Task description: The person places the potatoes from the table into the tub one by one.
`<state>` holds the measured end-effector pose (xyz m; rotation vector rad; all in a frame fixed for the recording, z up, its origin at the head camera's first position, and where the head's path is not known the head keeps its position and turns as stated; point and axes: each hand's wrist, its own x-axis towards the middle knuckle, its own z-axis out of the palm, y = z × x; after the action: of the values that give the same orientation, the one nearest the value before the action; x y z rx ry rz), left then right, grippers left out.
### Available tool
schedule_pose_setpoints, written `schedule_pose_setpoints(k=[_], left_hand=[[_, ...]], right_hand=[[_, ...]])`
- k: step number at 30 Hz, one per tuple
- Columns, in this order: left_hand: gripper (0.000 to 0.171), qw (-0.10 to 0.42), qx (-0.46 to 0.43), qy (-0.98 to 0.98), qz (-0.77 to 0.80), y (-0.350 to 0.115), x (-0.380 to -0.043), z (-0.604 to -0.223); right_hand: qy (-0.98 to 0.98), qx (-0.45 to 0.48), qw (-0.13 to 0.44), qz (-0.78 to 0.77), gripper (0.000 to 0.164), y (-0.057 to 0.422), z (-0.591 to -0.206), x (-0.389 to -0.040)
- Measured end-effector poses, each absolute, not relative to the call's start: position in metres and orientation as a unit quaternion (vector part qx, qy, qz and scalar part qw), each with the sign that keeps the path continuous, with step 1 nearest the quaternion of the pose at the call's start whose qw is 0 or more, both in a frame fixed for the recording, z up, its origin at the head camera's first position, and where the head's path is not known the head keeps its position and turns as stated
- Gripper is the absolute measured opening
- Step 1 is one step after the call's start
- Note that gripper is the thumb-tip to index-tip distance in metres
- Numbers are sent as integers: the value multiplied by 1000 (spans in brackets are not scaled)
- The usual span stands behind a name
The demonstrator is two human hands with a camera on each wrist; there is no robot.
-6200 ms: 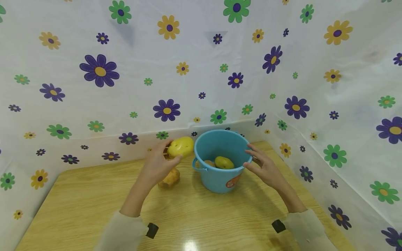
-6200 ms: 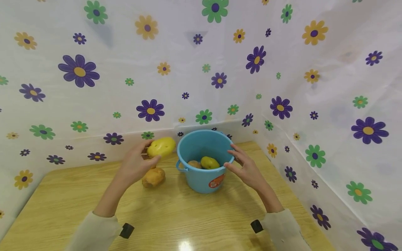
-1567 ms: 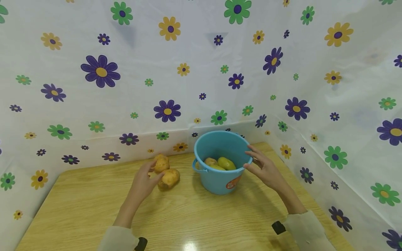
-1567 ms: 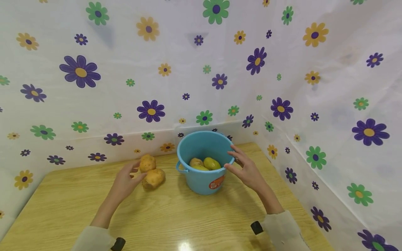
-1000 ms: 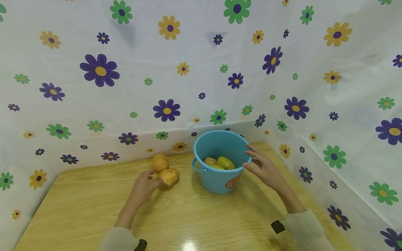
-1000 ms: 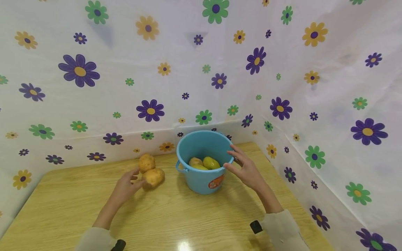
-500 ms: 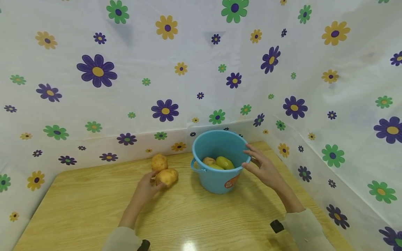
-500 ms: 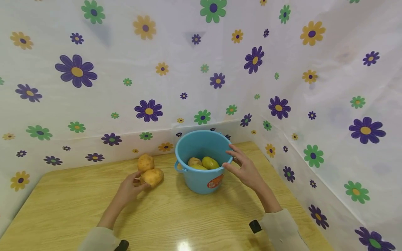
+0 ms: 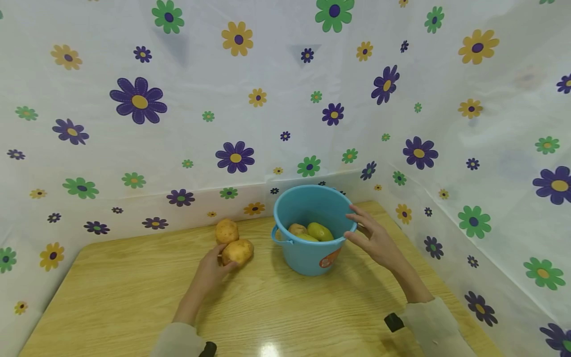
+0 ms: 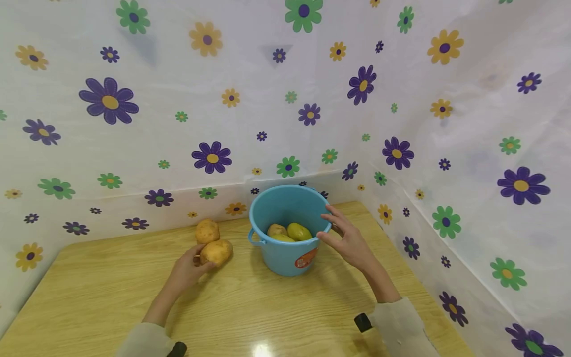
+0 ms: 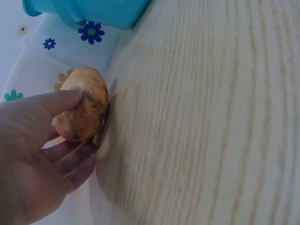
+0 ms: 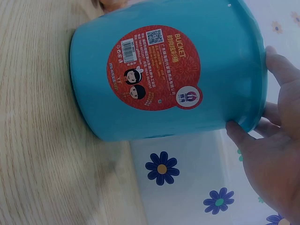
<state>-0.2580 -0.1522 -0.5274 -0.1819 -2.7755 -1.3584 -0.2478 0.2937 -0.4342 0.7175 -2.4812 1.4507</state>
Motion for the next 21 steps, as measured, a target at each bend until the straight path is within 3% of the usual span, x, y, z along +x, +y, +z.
schedule_pose_setpoints(k=[21], left_hand=[[67, 40, -42, -878, -476, -147, -249, -525]], right_hand=[[-834, 244, 93, 486, 51, 294, -435, -248]])
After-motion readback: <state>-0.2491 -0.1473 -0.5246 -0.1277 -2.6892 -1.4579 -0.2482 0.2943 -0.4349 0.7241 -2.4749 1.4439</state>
